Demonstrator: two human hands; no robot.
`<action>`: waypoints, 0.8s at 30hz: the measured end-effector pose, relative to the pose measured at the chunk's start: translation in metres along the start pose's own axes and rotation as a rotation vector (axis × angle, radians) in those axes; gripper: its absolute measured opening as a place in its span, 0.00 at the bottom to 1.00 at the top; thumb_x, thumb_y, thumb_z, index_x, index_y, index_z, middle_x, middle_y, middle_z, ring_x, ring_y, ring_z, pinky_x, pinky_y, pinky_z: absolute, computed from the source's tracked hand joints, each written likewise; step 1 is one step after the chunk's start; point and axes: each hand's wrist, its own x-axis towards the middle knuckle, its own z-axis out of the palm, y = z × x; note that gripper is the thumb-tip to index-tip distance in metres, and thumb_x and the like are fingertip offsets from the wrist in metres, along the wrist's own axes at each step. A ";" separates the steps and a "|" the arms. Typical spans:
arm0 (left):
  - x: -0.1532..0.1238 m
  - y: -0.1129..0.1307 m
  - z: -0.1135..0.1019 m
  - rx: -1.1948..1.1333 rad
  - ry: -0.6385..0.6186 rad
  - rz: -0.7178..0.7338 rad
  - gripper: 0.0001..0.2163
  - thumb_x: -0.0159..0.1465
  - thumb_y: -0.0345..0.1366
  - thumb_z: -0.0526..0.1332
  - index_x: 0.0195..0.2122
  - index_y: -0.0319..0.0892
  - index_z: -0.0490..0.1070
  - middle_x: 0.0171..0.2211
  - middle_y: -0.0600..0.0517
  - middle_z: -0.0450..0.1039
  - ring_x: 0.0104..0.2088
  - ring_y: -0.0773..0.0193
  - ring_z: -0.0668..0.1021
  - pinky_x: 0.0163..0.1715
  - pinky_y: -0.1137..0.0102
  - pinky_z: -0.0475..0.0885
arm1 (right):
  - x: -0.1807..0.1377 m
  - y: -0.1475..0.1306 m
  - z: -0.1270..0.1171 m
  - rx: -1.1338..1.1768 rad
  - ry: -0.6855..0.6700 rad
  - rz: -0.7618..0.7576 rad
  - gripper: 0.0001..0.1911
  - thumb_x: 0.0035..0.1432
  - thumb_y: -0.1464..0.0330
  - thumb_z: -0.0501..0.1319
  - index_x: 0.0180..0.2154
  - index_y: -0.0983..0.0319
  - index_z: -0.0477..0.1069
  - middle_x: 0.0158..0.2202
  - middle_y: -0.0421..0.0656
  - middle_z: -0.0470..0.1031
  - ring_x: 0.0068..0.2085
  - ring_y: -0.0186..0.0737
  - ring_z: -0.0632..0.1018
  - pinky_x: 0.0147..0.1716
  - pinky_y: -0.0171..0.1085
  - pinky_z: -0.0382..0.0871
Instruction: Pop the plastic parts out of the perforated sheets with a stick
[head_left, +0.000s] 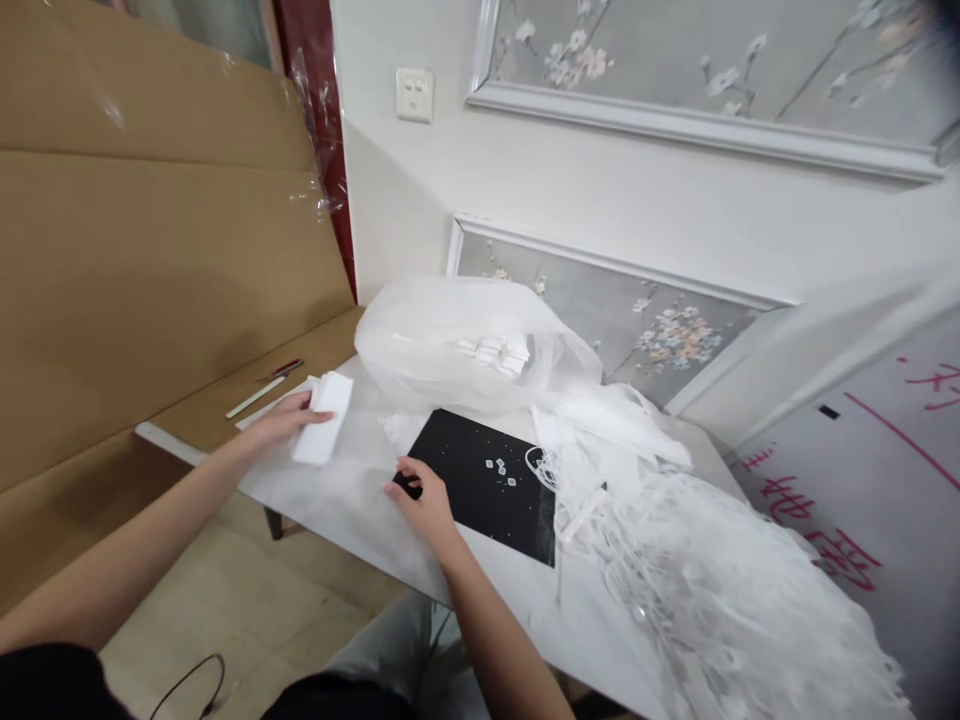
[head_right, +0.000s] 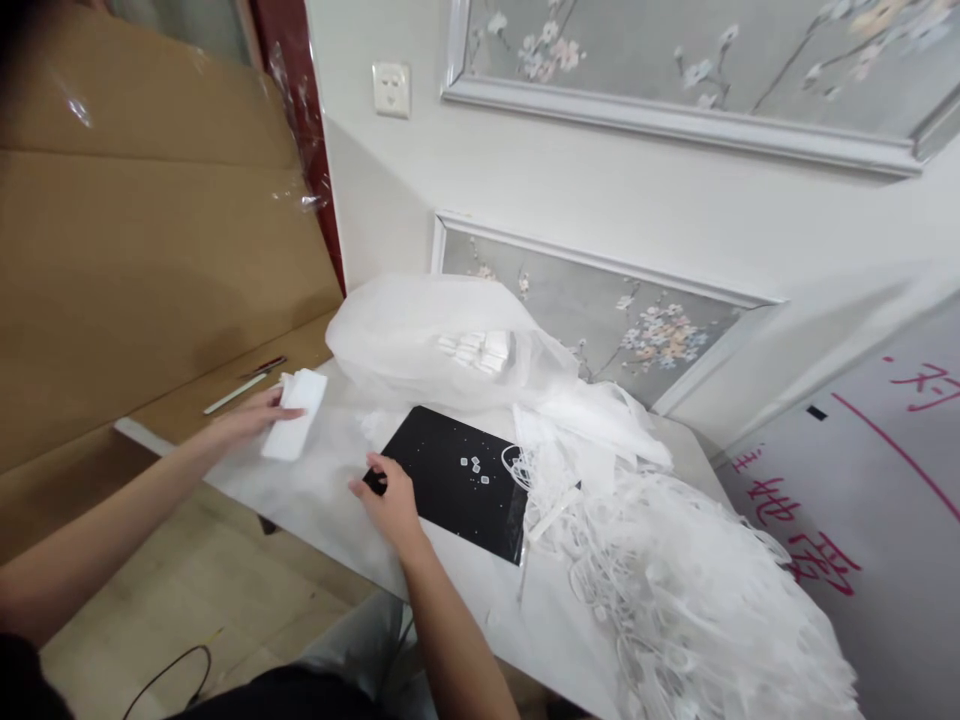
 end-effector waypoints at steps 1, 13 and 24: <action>-0.010 0.000 0.019 -0.118 -0.014 -0.004 0.28 0.44 0.40 0.75 0.46 0.38 0.72 0.39 0.44 0.78 0.38 0.52 0.80 0.36 0.62 0.75 | 0.000 -0.005 0.002 0.077 -0.014 0.006 0.32 0.52 0.57 0.67 0.57 0.58 0.66 0.55 0.49 0.72 0.55 0.47 0.73 0.52 0.45 0.70; -0.073 -0.014 0.164 -0.578 -0.159 0.147 0.28 0.49 0.33 0.73 0.50 0.45 0.67 0.41 0.50 0.76 0.42 0.58 0.78 0.42 0.66 0.73 | -0.039 -0.064 -0.065 -0.182 0.112 -0.052 0.16 0.60 0.59 0.61 0.47 0.59 0.72 0.41 0.43 0.77 0.39 0.39 0.77 0.41 0.37 0.71; -0.054 -0.064 0.156 0.314 -0.596 0.309 0.26 0.57 0.37 0.66 0.58 0.45 0.65 0.51 0.46 0.70 0.52 0.52 0.72 0.56 0.59 0.65 | -0.083 -0.039 -0.134 -0.826 -0.114 -0.079 0.16 0.65 0.64 0.55 0.53 0.59 0.68 0.44 0.47 0.74 0.44 0.46 0.73 0.48 0.44 0.68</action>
